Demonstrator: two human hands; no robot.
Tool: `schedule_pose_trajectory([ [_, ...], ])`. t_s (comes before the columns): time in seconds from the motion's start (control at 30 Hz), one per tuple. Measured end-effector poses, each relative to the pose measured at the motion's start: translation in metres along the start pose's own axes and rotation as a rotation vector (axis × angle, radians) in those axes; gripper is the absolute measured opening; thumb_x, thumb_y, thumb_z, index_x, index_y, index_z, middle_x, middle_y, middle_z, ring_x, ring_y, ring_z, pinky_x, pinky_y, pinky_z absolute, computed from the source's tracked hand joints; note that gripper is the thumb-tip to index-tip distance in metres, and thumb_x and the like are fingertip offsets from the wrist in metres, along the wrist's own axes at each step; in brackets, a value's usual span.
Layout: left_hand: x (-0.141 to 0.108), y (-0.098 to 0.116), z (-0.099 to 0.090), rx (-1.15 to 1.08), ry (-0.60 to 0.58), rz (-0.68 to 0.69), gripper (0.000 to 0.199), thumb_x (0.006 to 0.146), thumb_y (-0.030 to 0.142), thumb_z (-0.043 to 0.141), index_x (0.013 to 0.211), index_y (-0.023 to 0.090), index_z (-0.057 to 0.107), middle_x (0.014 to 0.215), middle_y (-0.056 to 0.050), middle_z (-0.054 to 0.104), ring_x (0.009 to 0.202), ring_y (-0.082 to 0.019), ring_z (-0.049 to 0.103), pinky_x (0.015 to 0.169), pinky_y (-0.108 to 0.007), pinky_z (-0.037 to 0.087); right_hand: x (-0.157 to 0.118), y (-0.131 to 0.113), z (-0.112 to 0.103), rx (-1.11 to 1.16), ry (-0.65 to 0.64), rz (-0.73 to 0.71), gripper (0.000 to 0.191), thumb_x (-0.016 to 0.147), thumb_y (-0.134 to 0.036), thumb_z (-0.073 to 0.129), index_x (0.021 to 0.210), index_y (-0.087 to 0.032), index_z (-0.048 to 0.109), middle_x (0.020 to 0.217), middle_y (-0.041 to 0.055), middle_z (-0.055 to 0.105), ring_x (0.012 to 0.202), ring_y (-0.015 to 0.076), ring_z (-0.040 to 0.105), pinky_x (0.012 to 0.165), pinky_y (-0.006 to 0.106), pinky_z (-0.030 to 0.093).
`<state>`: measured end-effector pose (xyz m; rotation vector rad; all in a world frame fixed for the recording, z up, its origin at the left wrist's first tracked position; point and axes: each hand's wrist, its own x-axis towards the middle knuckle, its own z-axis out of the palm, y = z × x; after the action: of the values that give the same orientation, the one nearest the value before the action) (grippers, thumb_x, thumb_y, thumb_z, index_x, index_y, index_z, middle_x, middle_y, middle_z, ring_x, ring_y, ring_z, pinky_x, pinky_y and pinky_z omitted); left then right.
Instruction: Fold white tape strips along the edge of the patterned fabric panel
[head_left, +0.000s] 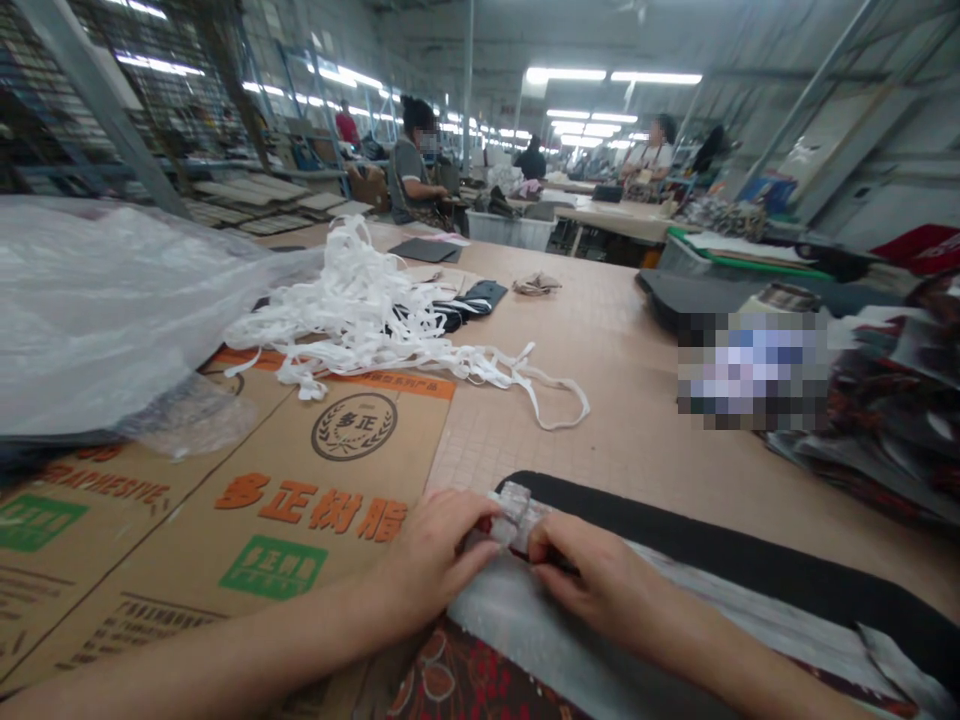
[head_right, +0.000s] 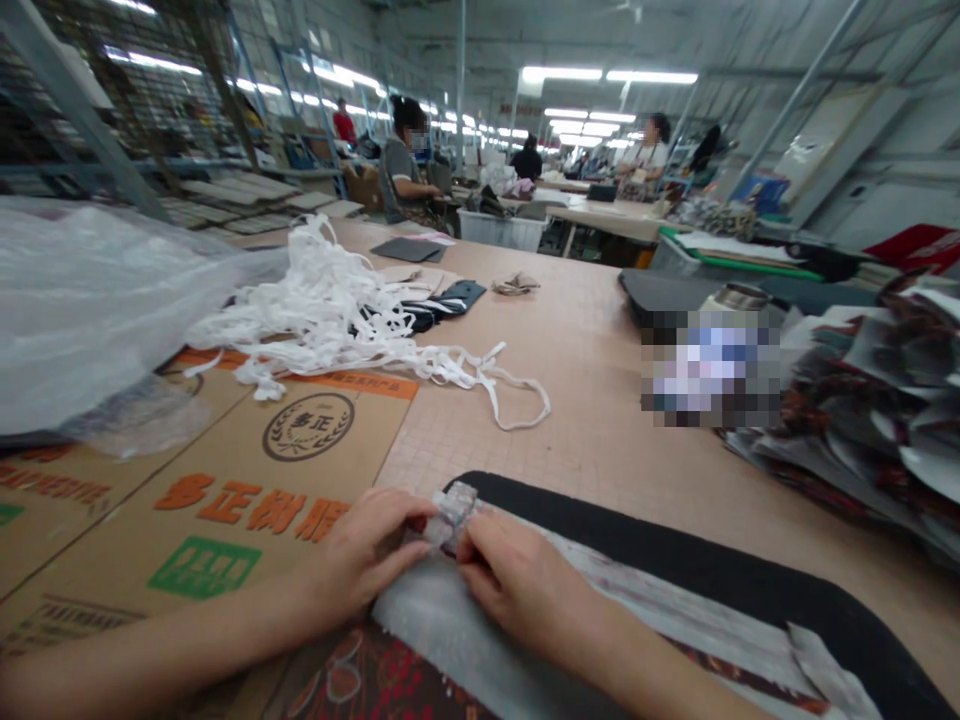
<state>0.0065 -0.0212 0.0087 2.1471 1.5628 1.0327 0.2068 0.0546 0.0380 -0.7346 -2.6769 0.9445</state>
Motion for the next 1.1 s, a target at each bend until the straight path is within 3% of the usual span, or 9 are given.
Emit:
schedule_pose_trajectory([
  [0.13,0.003,-0.001,0.005,-0.125,0.021,-0.124,0.037,0.076,0.008,0.056,0.108,0.025,0.051,0.083,0.001,0.059,0.081,-0.018,0.053,0.075,-0.033,0.043,0.007,0.004,-0.002,0.210,0.001,-0.010,0.019,0.083,-0.007,0.040,0.095,-0.020,0.048,0.087,0.0000,0.057,0.079,0.0109,0.054,0.072,0.025,0.042],
  [0.37,0.000,0.001,0.002,-0.112,0.147,0.077,0.045,0.079,0.008,0.054,0.118,0.027,0.042,0.087,0.002,0.059,0.083,-0.017,0.052,0.077,-0.033,0.041,0.019,0.006,0.000,0.237,0.017,-0.051,0.033,0.076,0.003,0.036,0.097,-0.020,0.047,0.090,0.0003,0.055,0.081,0.0108,0.053,0.073,0.024,0.043],
  [0.57,0.004,-0.002,0.007,-0.034,0.046,-0.100,0.049,0.072,0.006,0.060,0.114,0.023,0.042,0.084,0.002,0.058,0.080,-0.018,0.052,0.075,-0.034,0.042,0.024,0.011,-0.002,0.013,-0.015,-0.222,0.019,0.082,-0.005,0.042,0.092,-0.017,0.053,0.089,0.0028,0.055,0.083,0.0137,0.049,0.074,0.026,0.041],
  [0.67,0.004,-0.002,0.007,0.087,0.081,-0.006,0.031,0.075,0.009,0.057,0.102,0.018,0.046,0.092,-0.003,0.055,0.086,-0.020,0.050,0.076,-0.036,0.041,0.031,0.015,-0.002,-0.091,-0.054,-0.289,0.014,0.086,-0.012,0.044,0.089,-0.015,0.057,0.088,0.0048,0.055,0.084,0.0154,0.049,0.072,0.026,0.041],
  [0.77,0.004,-0.001,0.005,0.271,0.060,0.164,0.003,0.085,0.016,0.049,0.087,0.017,0.051,0.085,-0.003,0.055,0.083,-0.020,0.048,0.075,-0.036,0.039,0.034,0.018,-0.003,-0.131,-0.075,-0.311,0.014,0.087,-0.014,0.046,0.088,-0.015,0.060,0.086,0.0052,0.055,0.081,0.0152,0.049,0.069,0.026,0.041],
  [0.97,0.003,0.002,0.001,0.455,-0.119,0.304,0.026,0.094,0.018,0.033,0.085,0.016,0.057,0.079,-0.005,0.055,0.075,-0.020,0.047,0.070,-0.036,0.038,0.036,0.016,-0.010,-0.090,-0.131,-0.341,0.016,0.087,-0.012,0.046,0.096,-0.016,0.058,0.091,0.0049,0.055,0.082,0.0133,0.051,0.070,0.024,0.043],
  [1.1,0.003,0.006,-0.001,0.506,-0.135,0.341,0.030,0.094,0.016,0.029,0.087,0.014,0.058,0.080,-0.006,0.055,0.074,-0.020,0.047,0.069,-0.037,0.039,0.041,0.017,-0.009,-0.153,-0.127,-0.337,0.014,0.088,-0.013,0.045,0.087,-0.016,0.059,0.086,0.0039,0.054,0.077,0.0125,0.050,0.068,0.023,0.042],
])
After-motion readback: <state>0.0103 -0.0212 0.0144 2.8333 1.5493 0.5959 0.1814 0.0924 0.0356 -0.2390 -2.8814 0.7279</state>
